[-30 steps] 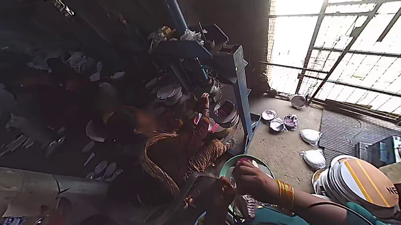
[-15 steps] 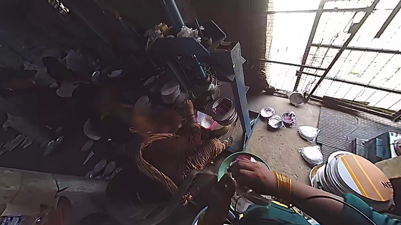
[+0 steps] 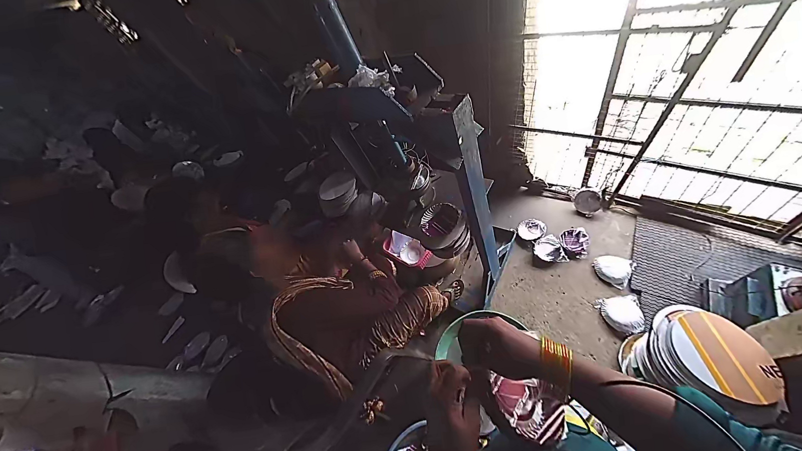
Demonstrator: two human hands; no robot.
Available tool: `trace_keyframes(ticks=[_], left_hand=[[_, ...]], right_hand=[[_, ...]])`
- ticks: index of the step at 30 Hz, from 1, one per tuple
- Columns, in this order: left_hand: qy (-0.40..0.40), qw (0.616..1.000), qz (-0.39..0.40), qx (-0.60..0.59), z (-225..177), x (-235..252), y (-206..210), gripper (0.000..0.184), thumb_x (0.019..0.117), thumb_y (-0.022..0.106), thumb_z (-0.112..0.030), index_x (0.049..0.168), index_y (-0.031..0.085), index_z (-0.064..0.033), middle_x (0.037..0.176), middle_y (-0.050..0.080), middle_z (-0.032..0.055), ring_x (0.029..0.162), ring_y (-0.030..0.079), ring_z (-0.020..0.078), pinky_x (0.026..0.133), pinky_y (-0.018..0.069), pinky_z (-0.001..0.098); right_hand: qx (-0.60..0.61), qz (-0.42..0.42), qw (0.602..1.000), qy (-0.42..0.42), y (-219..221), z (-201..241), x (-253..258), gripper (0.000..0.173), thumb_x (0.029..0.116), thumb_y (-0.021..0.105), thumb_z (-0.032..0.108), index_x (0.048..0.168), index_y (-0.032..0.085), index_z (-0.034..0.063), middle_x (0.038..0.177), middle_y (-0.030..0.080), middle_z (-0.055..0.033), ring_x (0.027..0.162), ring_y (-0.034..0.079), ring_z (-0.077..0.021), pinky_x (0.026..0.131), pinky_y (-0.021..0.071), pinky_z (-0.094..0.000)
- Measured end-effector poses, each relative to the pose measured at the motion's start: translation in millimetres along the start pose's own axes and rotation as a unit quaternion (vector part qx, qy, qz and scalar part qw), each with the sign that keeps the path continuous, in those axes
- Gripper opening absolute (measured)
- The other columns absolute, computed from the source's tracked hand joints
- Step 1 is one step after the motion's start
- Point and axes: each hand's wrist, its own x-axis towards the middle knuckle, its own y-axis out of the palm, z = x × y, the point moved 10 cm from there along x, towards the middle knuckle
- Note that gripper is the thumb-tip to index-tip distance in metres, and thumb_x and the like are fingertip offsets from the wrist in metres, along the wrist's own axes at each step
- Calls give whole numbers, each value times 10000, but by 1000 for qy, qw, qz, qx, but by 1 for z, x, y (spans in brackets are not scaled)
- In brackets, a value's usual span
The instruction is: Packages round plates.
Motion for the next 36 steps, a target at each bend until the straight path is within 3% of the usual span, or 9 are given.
trace_keyframes(ticks=[2,4,11,15,17,23,28,34,36], left_hand=[[-29,998,-8,-50,14,-1,-1,174,886,661,-132,831,665,33,841,668,117,863,650,112,838,530,205],[-15,999,-19,-34,14,0,-1,162,877,634,-113,835,664,41,849,672,137,850,663,131,825,539,211],[49,993,-64,82,0,1,-8,264,961,562,-227,833,674,-25,851,651,154,865,646,228,839,531,286],[-74,989,-107,-64,26,-2,-13,229,932,602,-164,872,616,57,874,633,80,899,611,15,870,502,152],[-162,968,-130,-141,37,-3,-12,140,904,593,-79,869,573,55,788,584,-10,769,575,-63,759,497,117],[-343,884,-121,-293,62,-12,7,150,883,510,-24,777,515,-131,613,517,-119,535,524,-28,528,480,165],[-250,912,-39,-322,55,-1,10,104,928,599,-42,934,582,-145,823,647,-132,788,636,-29,763,558,193],[-285,889,-62,-354,58,-6,14,151,915,585,-15,888,573,-162,752,630,-123,697,627,-12,679,554,190],[-274,888,-52,-365,55,-5,16,165,908,627,-38,874,595,-197,764,644,-138,711,629,-25,691,552,183]], right_hand=[[38,51,997,-52,3,-1,-2,343,939,700,184,1161,630,-67,1009,688,-132,906,655,-133,841,547,-307],[-9,71,996,-50,4,3,-1,385,904,767,151,1199,665,-75,1068,701,-215,937,674,-253,874,545,-411],[-110,6,985,-131,-1,22,0,287,891,758,164,828,699,-110,893,693,-249,911,679,-349,846,525,-458],[-127,-104,973,-160,-1,28,-10,206,876,749,155,824,731,-43,914,715,-191,951,680,-325,898,527,-446],[-177,-192,940,-219,4,34,-19,150,851,725,154,783,738,20,957,731,-148,951,682,-306,871,538,-431],[-242,-242,870,-356,16,38,-35,171,959,643,141,793,673,111,1045,724,-77,985,652,-226,890,515,-352],[-178,-259,908,-278,-7,26,-30,110,846,743,158,870,710,56,812,715,-81,828,684,-225,854,520,-381],[-119,-185,950,-220,-6,25,-21,287,839,747,119,1110,716,28,884,741,-76,827,681,-206,912,485,-448],[-122,-195,951,-207,-7,23,-20,212,879,749,169,1050,742,44,839,744,-63,787,684,-192,895,483,-455]])
